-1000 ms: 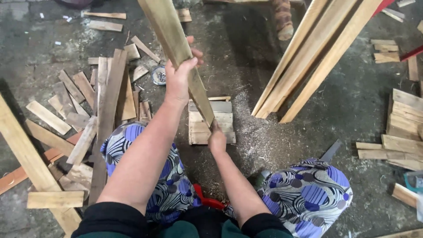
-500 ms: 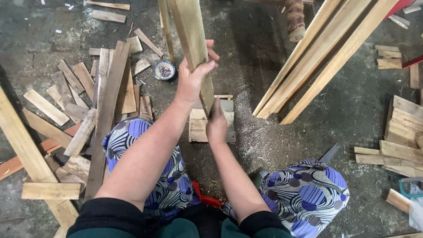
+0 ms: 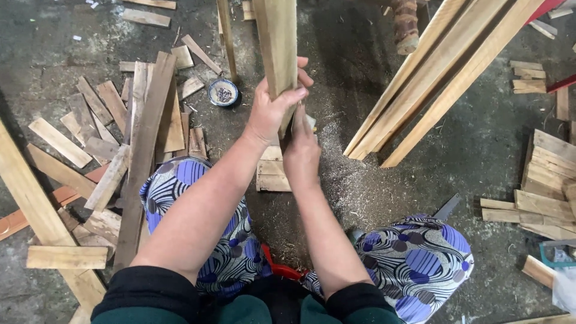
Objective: Sanding a long wooden plank by hand using sandpaper to smooth the surfaces and edges.
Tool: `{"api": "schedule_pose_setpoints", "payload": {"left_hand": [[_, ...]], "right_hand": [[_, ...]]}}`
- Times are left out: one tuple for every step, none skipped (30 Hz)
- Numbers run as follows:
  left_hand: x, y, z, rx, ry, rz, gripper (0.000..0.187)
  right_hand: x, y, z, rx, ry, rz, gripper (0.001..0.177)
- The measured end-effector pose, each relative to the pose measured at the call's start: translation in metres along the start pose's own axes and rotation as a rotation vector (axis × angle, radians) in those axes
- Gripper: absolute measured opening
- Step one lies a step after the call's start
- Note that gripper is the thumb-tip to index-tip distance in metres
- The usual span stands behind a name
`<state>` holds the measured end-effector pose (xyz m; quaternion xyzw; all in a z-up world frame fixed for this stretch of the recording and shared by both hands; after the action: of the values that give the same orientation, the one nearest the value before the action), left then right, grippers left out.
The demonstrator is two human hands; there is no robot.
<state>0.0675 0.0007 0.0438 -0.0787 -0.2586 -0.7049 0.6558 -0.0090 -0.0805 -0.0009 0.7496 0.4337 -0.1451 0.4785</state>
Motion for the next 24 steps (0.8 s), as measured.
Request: {"api": "schedule_pose_setpoints", "payload": {"left_hand": [[-0.001, 0.001, -0.003, -0.006, -0.015, 0.004, 0.045], [-0.003, 0.002, -0.003, -0.008, -0.016, 0.005, 0.045], [-0.006, 0.005, -0.002, 0.006, -0.003, 0.025, 0.044], [-0.009, 0.007, -0.001, 0.021, 0.009, 0.044, 0.042], [-0.011, 0.007, -0.002, 0.018, 0.010, 0.040, 0.042], [-0.013, 0.008, -0.002, 0.024, -0.007, 0.040, 0.043], [-0.015, 0.009, -0.002, 0.028, -0.025, 0.040, 0.044], [-0.014, 0.009, -0.002, 0.026, -0.027, 0.037, 0.044], [-0.013, 0.009, -0.001, 0.025, -0.023, 0.040, 0.043], [-0.013, 0.009, -0.001, 0.024, -0.020, 0.042, 0.043], [-0.013, 0.009, -0.001, 0.021, -0.020, 0.043, 0.043], [-0.015, 0.009, 0.000, 0.015, -0.025, 0.066, 0.043], [-0.018, 0.011, 0.001, 0.012, -0.027, 0.088, 0.042], [-0.020, 0.015, -0.002, 0.011, -0.024, 0.087, 0.042], [-0.026, 0.016, -0.005, 0.027, -0.027, 0.134, 0.041], [-0.033, 0.017, -0.009, 0.043, -0.029, 0.181, 0.039], [-0.035, 0.018, -0.011, 0.041, -0.026, 0.187, 0.039], [-0.041, 0.020, -0.014, 0.033, -0.040, 0.245, 0.040], [-0.048, 0.020, -0.016, 0.028, -0.050, 0.304, 0.041], [-0.049, 0.021, -0.016, 0.027, -0.044, 0.311, 0.041], [-0.054, 0.021, -0.015, 0.048, 0.005, 0.373, 0.040], [-0.059, 0.021, -0.013, 0.068, 0.054, 0.435, 0.040], [-0.062, 0.024, -0.014, 0.071, 0.057, 0.440, 0.040], [-0.068, 0.026, -0.014, 0.077, 0.082, 0.479, 0.040]], "right_hand": [[0.004, -0.007, 0.002, -0.037, -0.003, 0.056, 0.058], [0.017, -0.026, 0.019, -0.037, -0.005, 0.053, 0.058], [0.040, -0.046, 0.045, 0.098, -0.038, -0.058, 0.064], [0.062, -0.069, 0.072, 0.232, -0.070, -0.171, 0.071], [0.072, -0.091, 0.093, 0.235, -0.071, -0.169, 0.071], [0.090, -0.118, 0.121, 0.312, -0.113, -0.300, 0.061], [0.107, -0.147, 0.149, 0.389, -0.156, -0.433, 0.052], [0.116, -0.163, 0.166, 0.392, -0.158, -0.431, 0.052], [0.128, -0.182, 0.187, 0.446, -0.141, -0.489, 0.050], [0.141, -0.201, 0.207, 0.500, -0.123, -0.546, 0.050], [0.134, -0.189, 0.196, 0.502, -0.124, -0.548, 0.050], [0.126, -0.176, 0.188, 0.548, -0.096, -0.536, 0.050], [0.122, -0.163, 0.177, 0.593, -0.064, -0.523, 0.049], [0.112, -0.139, 0.154, 0.594, -0.061, -0.523, 0.049], [0.094, -0.109, 0.122, 0.452, 0.018, -0.394, 0.049], [0.074, -0.080, 0.090, 0.309, 0.096, -0.265, 0.050], [0.060, -0.066, 0.066, 0.310, 0.098, -0.271, 0.050], [0.041, -0.047, 0.037, 0.235, 0.130, -0.221, 0.056], [0.023, -0.030, 0.006, 0.160, 0.166, -0.172, 0.064], [0.024, -0.034, 0.002, 0.161, 0.171, -0.178, 0.064], [0.020, -0.036, -0.006, 0.092, 0.164, -0.120, 0.063], [0.016, -0.039, -0.014, 0.023, 0.157, -0.062, 0.062], [0.034, -0.059, 0.010, 0.020, 0.162, -0.066, 0.062], [0.053, -0.080, 0.038, 0.051, 0.062, -0.090, 0.064]]}}
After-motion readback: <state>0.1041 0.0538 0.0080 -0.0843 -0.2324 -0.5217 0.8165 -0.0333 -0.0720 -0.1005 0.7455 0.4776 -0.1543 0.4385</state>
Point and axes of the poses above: each hand's wrist, its own y-axis towards the middle knuckle, its own x-axis out of the palm, z = x × y, the point moved 8 cm from there along y, towards the middle knuckle, and after that the axes turned 10 degrees about z, right-handed, at the moved point
